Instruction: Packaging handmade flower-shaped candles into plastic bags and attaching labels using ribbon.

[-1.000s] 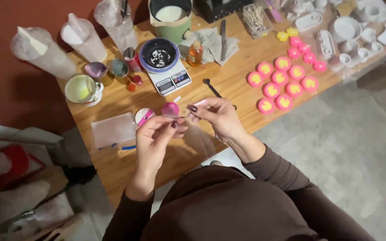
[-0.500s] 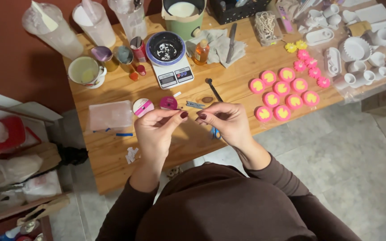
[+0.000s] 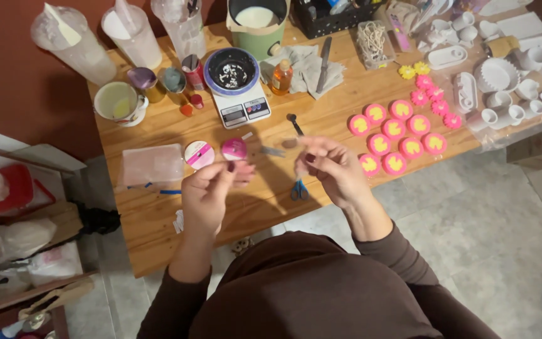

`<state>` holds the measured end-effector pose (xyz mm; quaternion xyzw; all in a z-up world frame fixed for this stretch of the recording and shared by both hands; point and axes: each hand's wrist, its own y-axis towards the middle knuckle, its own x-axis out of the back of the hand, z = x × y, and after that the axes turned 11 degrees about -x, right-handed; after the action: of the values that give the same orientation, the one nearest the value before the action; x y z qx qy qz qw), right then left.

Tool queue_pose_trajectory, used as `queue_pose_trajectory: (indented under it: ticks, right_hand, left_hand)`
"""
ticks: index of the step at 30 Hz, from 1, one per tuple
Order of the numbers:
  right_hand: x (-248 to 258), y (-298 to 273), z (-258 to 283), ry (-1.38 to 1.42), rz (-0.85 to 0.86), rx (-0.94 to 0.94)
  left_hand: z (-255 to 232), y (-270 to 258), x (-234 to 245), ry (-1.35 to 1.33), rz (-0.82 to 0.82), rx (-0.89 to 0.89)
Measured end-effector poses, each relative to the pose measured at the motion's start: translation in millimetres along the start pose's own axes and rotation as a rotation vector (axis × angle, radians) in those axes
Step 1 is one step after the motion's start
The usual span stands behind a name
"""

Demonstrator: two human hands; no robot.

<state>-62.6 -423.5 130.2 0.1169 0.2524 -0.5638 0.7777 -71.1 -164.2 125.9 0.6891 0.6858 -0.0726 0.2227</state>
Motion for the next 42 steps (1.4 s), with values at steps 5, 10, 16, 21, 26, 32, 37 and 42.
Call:
queue_pose_trajectory:
  ticks: [5, 10, 16, 21, 26, 32, 37, 42]
  right_hand:
    - [23, 0, -19, -0.208, -0.194, 0.074]
    - [22, -2, -23, -0.288, -0.258, 0.169]
    - [12, -3, -10, -0.178, -0.336, 0.143]
    - [21, -7, -15, -0.242, -0.292, 0.154]
    - [4, -2, -24, -0.112, -0.358, 0.085]
    - [0, -5, -40, 0.116, -0.134, 0.067]
    - [-34, -12, -3, -0.043, -0.094, 0.116]
    - [-20, 0, -33, -0.287, 0.023, 0.110]
  left_hand:
    - [4, -5, -1, 0.194, 0.032, -0.114]
    - [17, -3, 6, 0.125, -0.022, -0.158]
    - [8, -1, 1, -0.040, 0.046, 0.097]
    - [20, 1, 10, 0.091, -0.006, -0.044]
    - [-25, -3, -28, 0.769, 0.205, -0.515]
    - [5, -20, -41, 1.151, 0.393, -1.092]
    - [-2, -18, -24, 1.072, 0.166, -0.930]
    - [36, -11, -4, 0.164, -0.051, -0.122]
